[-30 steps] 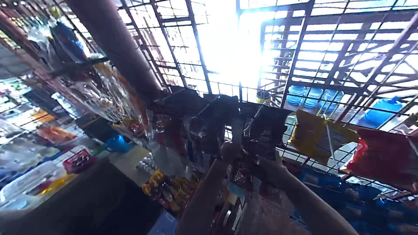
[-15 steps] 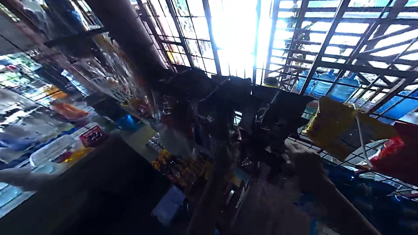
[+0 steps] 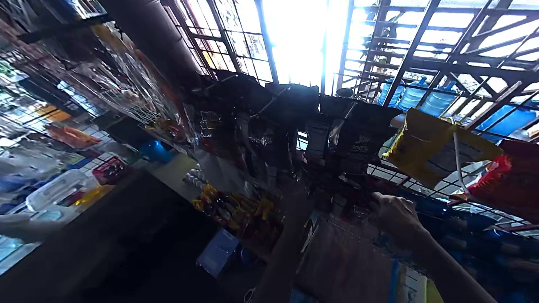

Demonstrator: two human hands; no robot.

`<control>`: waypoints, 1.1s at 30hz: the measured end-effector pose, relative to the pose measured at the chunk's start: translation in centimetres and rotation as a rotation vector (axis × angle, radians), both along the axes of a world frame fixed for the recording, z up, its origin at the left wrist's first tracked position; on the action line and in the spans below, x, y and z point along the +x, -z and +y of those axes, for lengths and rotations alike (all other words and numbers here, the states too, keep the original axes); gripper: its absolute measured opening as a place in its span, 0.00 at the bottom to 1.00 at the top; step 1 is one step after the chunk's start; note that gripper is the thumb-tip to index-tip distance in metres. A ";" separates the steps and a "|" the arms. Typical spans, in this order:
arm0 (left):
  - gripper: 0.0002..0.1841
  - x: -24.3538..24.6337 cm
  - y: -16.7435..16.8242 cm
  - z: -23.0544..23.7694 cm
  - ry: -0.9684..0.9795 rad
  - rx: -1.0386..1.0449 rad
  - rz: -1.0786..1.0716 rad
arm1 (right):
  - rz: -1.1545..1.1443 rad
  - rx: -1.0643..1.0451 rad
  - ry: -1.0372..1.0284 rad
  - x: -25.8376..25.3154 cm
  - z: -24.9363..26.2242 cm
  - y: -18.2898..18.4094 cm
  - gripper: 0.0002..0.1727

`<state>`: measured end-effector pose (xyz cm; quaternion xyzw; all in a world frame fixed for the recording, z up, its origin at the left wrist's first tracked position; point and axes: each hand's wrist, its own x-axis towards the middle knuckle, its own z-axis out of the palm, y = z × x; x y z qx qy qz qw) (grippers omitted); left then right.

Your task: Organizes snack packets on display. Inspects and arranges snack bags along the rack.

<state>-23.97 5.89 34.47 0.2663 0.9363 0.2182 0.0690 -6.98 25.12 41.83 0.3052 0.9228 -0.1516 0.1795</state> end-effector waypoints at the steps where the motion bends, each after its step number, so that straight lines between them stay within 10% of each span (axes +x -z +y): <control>1: 0.48 0.3 -0.2 0.1 0.007 0.013 -0.006 | -0.010 -0.011 -0.003 0.2 0.4 -0.5 0.22; 8: 0.59 0.3 2.9 1.0 0.009 0.155 -0.020 | -0.086 0.046 0.066 0.0 1.4 -1.0 0.22; 16: 0.65 0.8 2.3 1.5 -0.020 0.053 -0.107 | 0.611 0.131 -0.289 1.1 -5.2 -1.5 0.10; 22: 0.20 -1.6 0.8 -2.3 -0.058 0.486 0.257 | 0.686 0.150 -0.463 -9.8 -7.3 -1.5 0.17; 28: 0.21 -9.4 -4.1 -3.7 0.072 0.105 0.056 | 0.212 -0.111 -0.247 -19.4 -9.4 -5.6 0.24; 33: 0.18 -11.1 -2.5 -6.0 0.171 0.155 0.060 | 0.318 -0.234 -0.185 -19.9 -10.1 -5.9 0.26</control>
